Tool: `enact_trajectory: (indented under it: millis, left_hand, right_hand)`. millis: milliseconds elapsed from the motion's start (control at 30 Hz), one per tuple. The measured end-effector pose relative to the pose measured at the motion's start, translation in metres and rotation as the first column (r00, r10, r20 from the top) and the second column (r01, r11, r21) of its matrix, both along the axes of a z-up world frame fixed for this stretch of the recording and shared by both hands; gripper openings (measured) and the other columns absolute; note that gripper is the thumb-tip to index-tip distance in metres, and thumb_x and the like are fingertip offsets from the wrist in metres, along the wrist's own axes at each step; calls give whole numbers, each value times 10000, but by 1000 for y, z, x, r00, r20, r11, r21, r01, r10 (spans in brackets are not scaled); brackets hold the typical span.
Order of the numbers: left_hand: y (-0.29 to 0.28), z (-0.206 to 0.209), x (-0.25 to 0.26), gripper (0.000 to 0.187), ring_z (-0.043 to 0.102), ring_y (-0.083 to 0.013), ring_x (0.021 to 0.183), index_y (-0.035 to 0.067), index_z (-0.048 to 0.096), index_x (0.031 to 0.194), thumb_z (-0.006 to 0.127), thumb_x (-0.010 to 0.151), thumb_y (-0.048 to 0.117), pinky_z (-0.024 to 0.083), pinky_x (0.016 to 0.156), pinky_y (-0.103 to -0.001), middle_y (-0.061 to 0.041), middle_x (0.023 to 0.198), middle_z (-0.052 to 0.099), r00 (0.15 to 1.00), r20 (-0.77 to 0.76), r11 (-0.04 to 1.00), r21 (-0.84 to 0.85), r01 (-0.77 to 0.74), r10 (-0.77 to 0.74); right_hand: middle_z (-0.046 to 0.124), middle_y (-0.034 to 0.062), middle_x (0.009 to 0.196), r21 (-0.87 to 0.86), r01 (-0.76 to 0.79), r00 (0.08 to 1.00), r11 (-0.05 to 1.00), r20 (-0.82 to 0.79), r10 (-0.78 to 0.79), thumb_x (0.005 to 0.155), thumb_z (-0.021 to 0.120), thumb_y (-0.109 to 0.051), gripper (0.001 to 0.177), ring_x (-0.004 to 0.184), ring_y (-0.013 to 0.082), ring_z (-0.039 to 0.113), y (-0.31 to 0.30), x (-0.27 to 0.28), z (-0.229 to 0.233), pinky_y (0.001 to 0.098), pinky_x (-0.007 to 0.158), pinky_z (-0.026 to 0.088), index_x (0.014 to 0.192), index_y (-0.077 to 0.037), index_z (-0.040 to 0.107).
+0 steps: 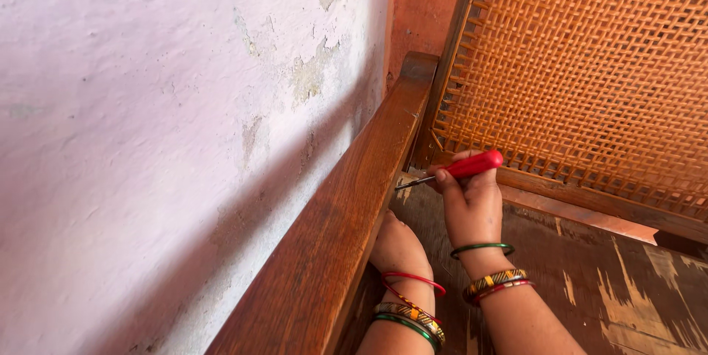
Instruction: The person uses a red-handled screwdriver to loosen and remove screws from the frame of a wooden chair with a cane backrest. They work on the left side of the chair, removing screws from the joint between the backrest and the seat frame.
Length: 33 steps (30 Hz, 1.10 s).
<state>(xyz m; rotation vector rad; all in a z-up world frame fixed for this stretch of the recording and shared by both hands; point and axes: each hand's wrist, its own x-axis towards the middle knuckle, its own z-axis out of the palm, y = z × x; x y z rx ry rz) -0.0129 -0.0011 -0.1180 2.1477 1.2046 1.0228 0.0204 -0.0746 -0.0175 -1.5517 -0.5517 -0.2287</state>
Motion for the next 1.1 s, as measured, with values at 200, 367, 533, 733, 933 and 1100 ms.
enact_trajectory:
  millis: [200, 367, 533, 733, 933, 1100]
  left_hand:
    - [-11, 29, -6, 240, 714, -251, 920, -51, 718, 1020, 556, 885, 62, 558, 825, -377, -136, 1035, 763, 587, 722, 718, -620, 316, 365]
    - [-19, 56, -18, 287, 677, -306, 897, -94, 727, 1036, 528, 921, 78, 546, 801, -413, -219, 1025, 751, 660, 631, 608, -727, 319, 408]
    - [-11, 56, -16, 275, 673, -273, 865, -90, 725, 1023, 533, 910, 71, 544, 764, -387, -185, 996, 750, 579, 728, 729, -612, 306, 368]
    - [-12, 37, -10, 261, 670, -225, 821, -80, 728, 997, 532, 888, 53, 543, 721, -349, -137, 950, 753, 545, 767, 760, -565, 322, 340]
    - [-16, 40, -11, 256, 649, -188, 756, -70, 735, 970, 524, 877, 40, 532, 659, -319, -106, 890, 743, 518, 780, 718, -579, 386, 350]
    - [-17, 46, -12, 245, 532, -170, 651, -82, 735, 938, 550, 942, 78, 452, 570, -321, -100, 793, 653, 529, 756, 667, -624, 407, 386]
  right_hand:
    - [778, 117, 1001, -303, 138, 990, 943, 26, -137, 930, 711, -84, 329, 934, 177, 769, 4, -2, 26, 331, 814, 604, 1195, -34, 523]
    - [759, 115, 1034, -305, -51, 998, 951, -51, 37, 911, 709, -102, 329, 931, 201, 764, 16, 13, 46, 330, 783, 624, 1195, -51, 552]
    - [759, 124, 1017, -295, 39, 999, 955, 34, -31, 909, 734, -123, 321, 912, 198, 769, 18, 7, 42, 333, 785, 614, 1176, -49, 571]
    - [775, 115, 965, -327, 105, 991, 939, 118, -70, 908, 753, -135, 306, 889, 182, 769, 17, 1, 29, 331, 768, 598, 1157, -64, 590]
    - [769, 101, 960, -296, 69, 992, 953, 124, -33, 902, 742, -102, 289, 890, 170, 766, 16, 0, 35, 324, 763, 600, 1144, -61, 590]
    - [769, 75, 968, -232, 0, 1000, 973, -18, -5, 916, 701, -81, 272, 904, 148, 772, 14, 3, 35, 302, 766, 625, 1157, -68, 575]
